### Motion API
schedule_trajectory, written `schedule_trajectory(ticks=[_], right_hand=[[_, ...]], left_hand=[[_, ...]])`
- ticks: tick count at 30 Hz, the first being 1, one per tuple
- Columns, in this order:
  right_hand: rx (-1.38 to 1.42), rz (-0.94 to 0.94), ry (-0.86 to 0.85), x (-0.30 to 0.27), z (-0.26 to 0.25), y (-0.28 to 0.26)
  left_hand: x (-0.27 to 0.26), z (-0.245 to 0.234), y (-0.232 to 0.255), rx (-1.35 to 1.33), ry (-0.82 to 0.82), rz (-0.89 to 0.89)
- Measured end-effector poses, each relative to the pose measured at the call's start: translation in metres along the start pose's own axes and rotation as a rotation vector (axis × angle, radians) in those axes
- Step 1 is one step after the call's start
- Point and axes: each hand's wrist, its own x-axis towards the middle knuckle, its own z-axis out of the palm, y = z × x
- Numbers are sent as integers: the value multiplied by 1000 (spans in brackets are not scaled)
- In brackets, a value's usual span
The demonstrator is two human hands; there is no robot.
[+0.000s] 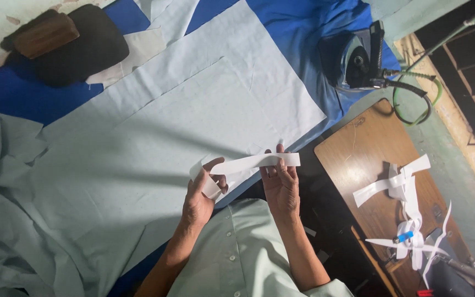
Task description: The person irons several white fabric strips on a blue-covered worktable. They pick up each strip, place it on the table, and press it with a steam iron, occasionally using a wooden block to hold the fabric in place.
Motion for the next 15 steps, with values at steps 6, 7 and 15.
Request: schedule_trajectory(ticks=[6, 7, 15], right_hand=[[-51, 40, -66, 17, 8, -14], [-52, 51, -71, 16, 16, -20], [-373, 186, -354, 25, 18, -24]], left_hand=[[18, 2, -22, 214, 79, 153], [23, 1, -30, 205, 123, 160], [35, 69, -19, 244, 188, 144]])
